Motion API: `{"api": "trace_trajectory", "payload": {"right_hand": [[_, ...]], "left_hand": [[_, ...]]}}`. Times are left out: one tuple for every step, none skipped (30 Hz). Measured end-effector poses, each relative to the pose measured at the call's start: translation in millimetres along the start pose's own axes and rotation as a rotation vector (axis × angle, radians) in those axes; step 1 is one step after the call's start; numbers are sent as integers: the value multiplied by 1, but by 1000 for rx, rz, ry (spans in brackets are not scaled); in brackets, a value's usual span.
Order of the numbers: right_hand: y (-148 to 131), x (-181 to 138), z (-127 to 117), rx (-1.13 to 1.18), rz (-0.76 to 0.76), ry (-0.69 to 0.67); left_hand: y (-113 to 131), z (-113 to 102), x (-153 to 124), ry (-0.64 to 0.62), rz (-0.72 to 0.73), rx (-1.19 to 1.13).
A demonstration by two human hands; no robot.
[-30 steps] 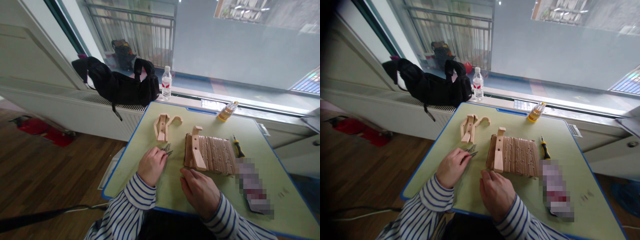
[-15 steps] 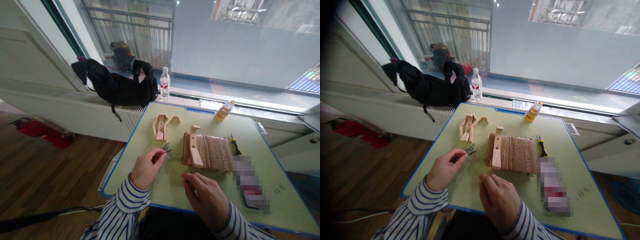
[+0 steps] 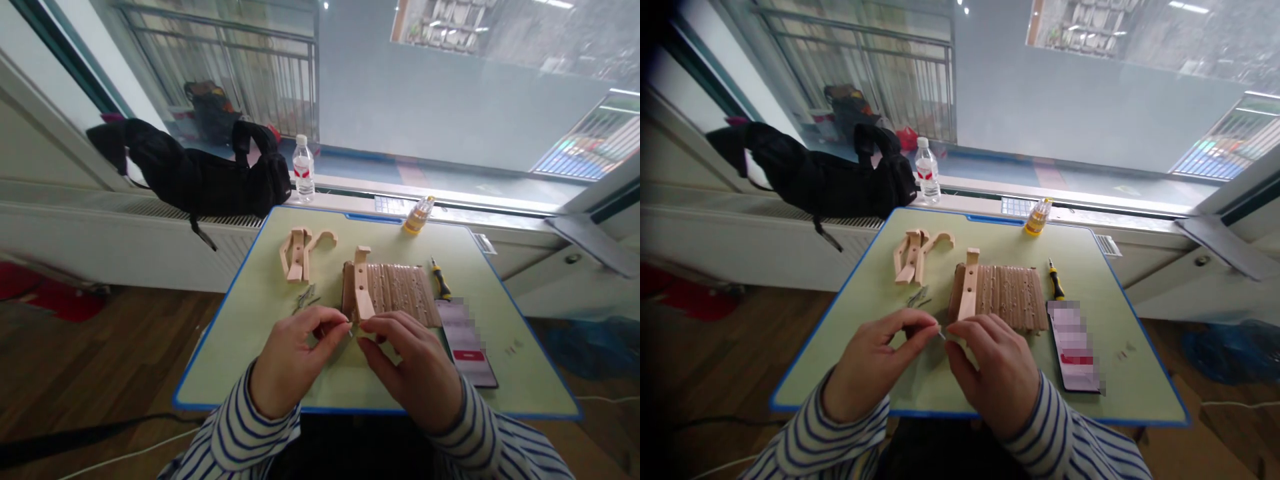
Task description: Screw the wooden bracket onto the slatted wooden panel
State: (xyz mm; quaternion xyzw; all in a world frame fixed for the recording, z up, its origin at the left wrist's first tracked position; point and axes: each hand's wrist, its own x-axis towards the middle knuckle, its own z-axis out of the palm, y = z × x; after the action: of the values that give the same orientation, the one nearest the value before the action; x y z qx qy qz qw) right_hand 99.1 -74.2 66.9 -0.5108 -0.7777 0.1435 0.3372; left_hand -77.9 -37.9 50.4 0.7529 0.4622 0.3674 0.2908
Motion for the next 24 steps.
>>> {"api": "trace_trajectory", "payload": {"right_hand": [[0,2,-1,5,7,-7],[0,3,-3,11,15,-19],[0,4,-4,16,22,-30],[1,5,-5,20,28,-37],[1,6,-6,23,32,-39],[2,6,-6,27,35,-34],[3,6,-6,34,37,-26],[4,6,-7,43,37,-17],[4,6,-6,54,37,-10],[5,6,-6,65,39,-7],[5,6,-6,74,43,-6],[5,7,-6,78,46,-5],[5,7,-5,78,49,-2],[5,7,-5,77,51,3],[5,8,-5,75,49,5],[6,8,-5,72,45,2],[7,8,-6,64,40,-1],[8,9,-6,52,35,-5],[10,9,-8,35,30,-9],[11,10,-10,15,28,-9],[14,10,-12,-5,29,-4],[16,11,-15,-21,35,5],[20,12,-18,-28,47,14],[24,14,-21,-29,64,18]], "left_hand": [[3,1,1,-5,5,-4],[5,3,2,-7,8,-5],[7,4,3,-6,11,-7],[9,4,4,-4,13,-9],[11,5,4,-2,15,-11],[13,5,4,0,17,-13],[14,5,5,0,18,-15],[16,6,5,0,20,-17],[17,6,5,0,21,-19],[18,7,5,1,23,-21],[19,8,6,5,26,-23],[20,8,6,9,29,-26],[20,9,6,13,31,-28],[20,10,7,16,34,-30],[20,10,7,17,36,-33],[20,9,8,18,39,-34],[19,9,9,19,39,-34],[17,8,10,19,36,-31],[15,8,12,22,29,-23],[12,7,14,31,20,-12],[8,7,16,40,8,3],[4,8,19,57,-3,20],[-1,10,22,81,-13,40],[-7,12,25,89,-26,58]]}}
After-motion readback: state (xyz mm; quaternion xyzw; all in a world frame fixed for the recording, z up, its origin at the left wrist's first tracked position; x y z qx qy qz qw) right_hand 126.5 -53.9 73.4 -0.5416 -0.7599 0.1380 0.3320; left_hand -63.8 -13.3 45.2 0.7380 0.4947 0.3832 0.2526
